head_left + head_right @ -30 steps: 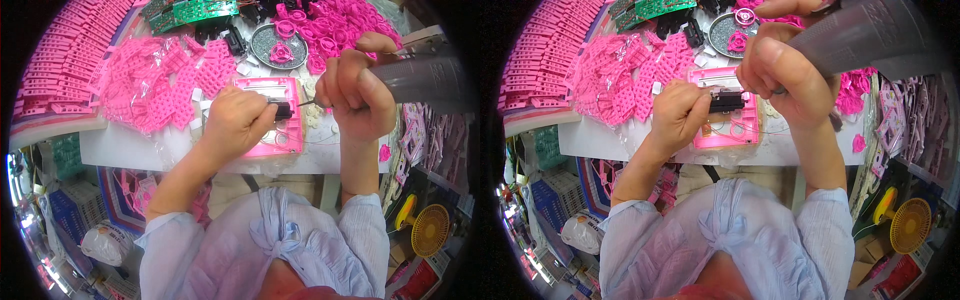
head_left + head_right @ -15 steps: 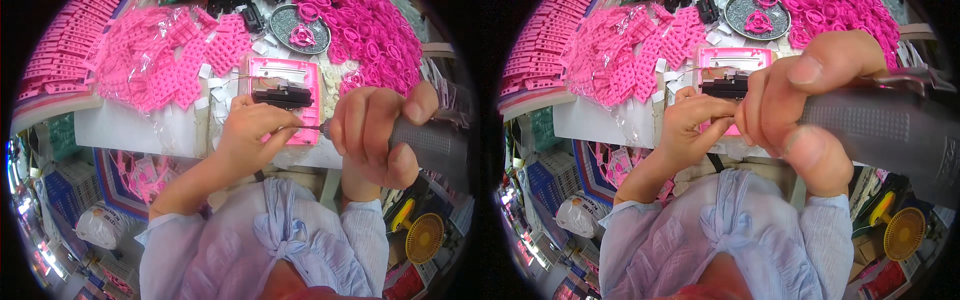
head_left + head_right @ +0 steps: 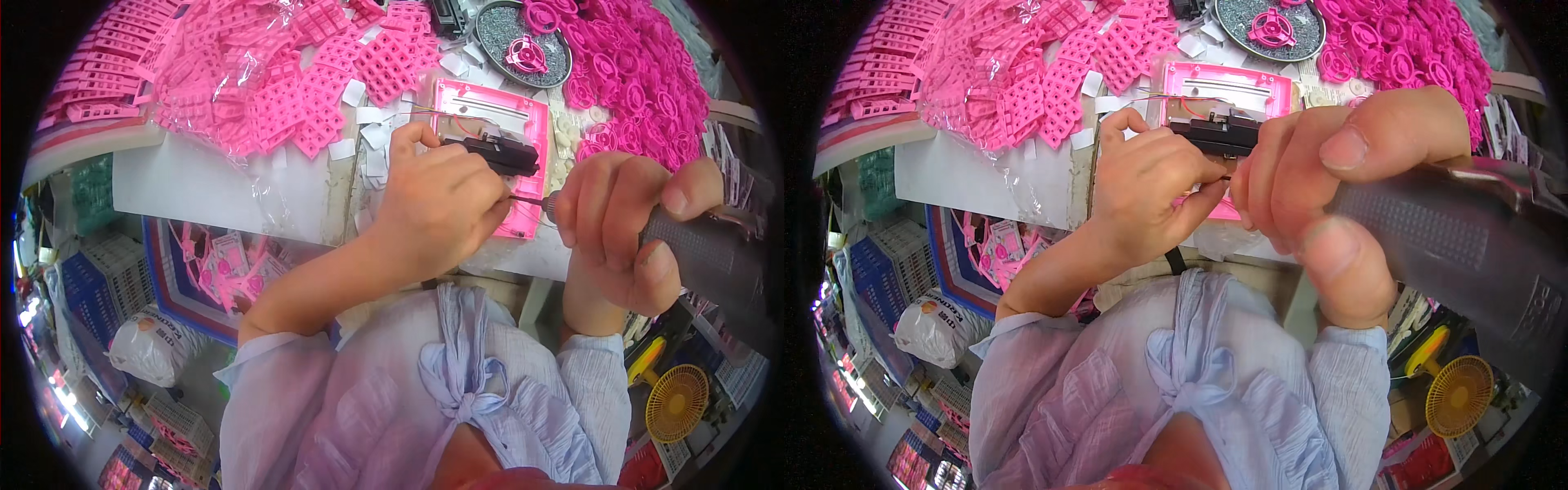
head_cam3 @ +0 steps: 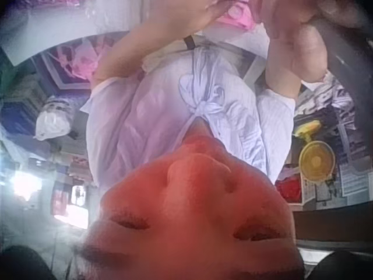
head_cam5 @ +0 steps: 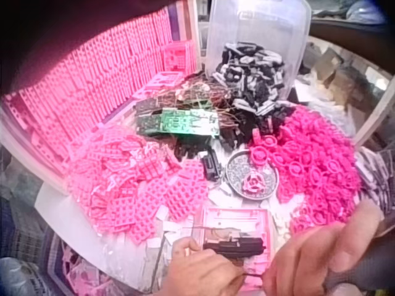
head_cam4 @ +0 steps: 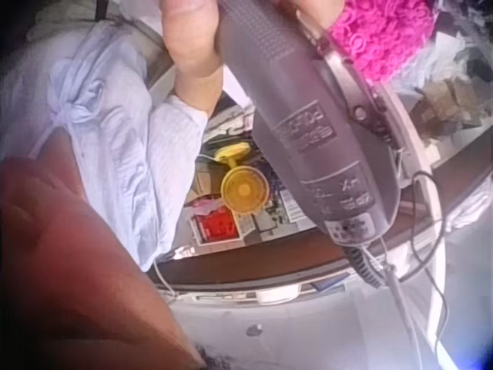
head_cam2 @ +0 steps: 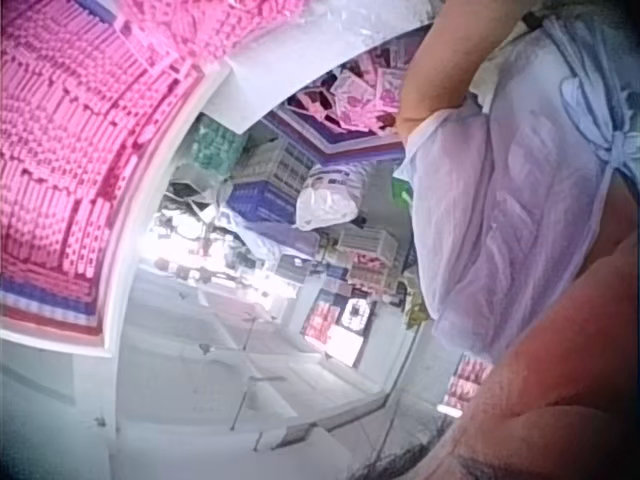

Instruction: Assembling the internal electronic components of a pink toy piggy bank using an electric screwdriver.

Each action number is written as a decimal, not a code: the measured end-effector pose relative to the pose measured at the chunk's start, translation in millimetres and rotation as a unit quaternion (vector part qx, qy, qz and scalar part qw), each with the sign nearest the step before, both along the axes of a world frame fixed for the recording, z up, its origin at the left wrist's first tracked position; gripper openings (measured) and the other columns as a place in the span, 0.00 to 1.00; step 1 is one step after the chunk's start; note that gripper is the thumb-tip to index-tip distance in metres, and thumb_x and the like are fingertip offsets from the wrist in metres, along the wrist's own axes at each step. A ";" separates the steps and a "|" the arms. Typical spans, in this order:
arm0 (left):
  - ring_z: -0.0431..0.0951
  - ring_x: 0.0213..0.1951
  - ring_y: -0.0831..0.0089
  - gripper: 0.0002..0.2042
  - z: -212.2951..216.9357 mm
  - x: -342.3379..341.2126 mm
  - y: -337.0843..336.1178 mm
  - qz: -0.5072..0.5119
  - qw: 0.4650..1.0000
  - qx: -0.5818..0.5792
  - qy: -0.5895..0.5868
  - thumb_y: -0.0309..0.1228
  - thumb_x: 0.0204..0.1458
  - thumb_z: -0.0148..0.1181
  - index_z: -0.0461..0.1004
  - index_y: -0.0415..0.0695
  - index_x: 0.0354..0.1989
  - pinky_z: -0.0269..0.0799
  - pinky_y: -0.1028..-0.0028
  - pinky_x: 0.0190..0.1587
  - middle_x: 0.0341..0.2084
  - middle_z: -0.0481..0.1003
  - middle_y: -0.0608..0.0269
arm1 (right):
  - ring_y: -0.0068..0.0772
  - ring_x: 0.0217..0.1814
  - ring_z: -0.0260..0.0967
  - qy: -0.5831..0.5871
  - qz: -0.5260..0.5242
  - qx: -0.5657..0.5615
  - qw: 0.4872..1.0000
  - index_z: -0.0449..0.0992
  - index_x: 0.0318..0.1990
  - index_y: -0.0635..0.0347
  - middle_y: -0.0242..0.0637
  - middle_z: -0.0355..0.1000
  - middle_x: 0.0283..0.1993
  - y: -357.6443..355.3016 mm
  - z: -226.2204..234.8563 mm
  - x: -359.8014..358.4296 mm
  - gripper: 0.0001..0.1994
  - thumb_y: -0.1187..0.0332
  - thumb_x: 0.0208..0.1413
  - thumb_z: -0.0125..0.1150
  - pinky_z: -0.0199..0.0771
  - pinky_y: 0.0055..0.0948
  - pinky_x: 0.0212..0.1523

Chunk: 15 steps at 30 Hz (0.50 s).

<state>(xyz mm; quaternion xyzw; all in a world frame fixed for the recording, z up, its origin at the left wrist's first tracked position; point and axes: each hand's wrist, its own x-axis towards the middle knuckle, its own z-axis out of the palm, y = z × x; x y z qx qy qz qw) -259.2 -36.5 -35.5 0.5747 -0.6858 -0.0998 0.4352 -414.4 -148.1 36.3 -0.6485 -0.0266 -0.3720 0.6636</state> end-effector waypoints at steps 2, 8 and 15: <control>0.76 0.33 0.73 0.14 -0.9 0.8 -0.8 0.037 0.999 -0.012 -0.023 0.32 0.39 0.76 0.79 0.50 0.35 0.55 0.63 0.45 0.28 0.78 0.73 | 0.18 0.20 0.61 -0.013 0.017 -0.004 1.000 0.63 0.56 0.49 0.21 0.65 0.23 -5.1 -2.1 -0.8 0.17 0.63 0.62 0.57 0.67 0.23 0.23; 0.75 0.42 0.70 0.21 -21.8 21.4 -3.2 0.105 0.987 0.039 -0.114 0.40 0.41 0.75 0.77 0.51 0.45 0.53 0.60 0.46 0.37 0.78 0.70 | 0.25 0.26 0.60 -0.046 0.010 -0.010 0.999 0.66 0.62 0.54 0.26 0.60 0.24 -28.4 -19.8 4.7 0.19 0.66 0.64 0.51 0.67 0.30 0.30; 0.74 0.38 0.71 0.21 -29.7 23.3 -4.0 0.067 0.991 0.026 -0.115 0.41 0.41 0.74 0.78 0.53 0.46 0.52 0.62 0.48 0.34 0.78 0.73 | 0.26 0.25 0.59 0.004 -0.063 -0.026 0.998 0.62 0.56 0.56 0.29 0.60 0.24 -21.0 -29.8 23.2 0.16 0.68 0.63 0.53 0.66 0.32 0.28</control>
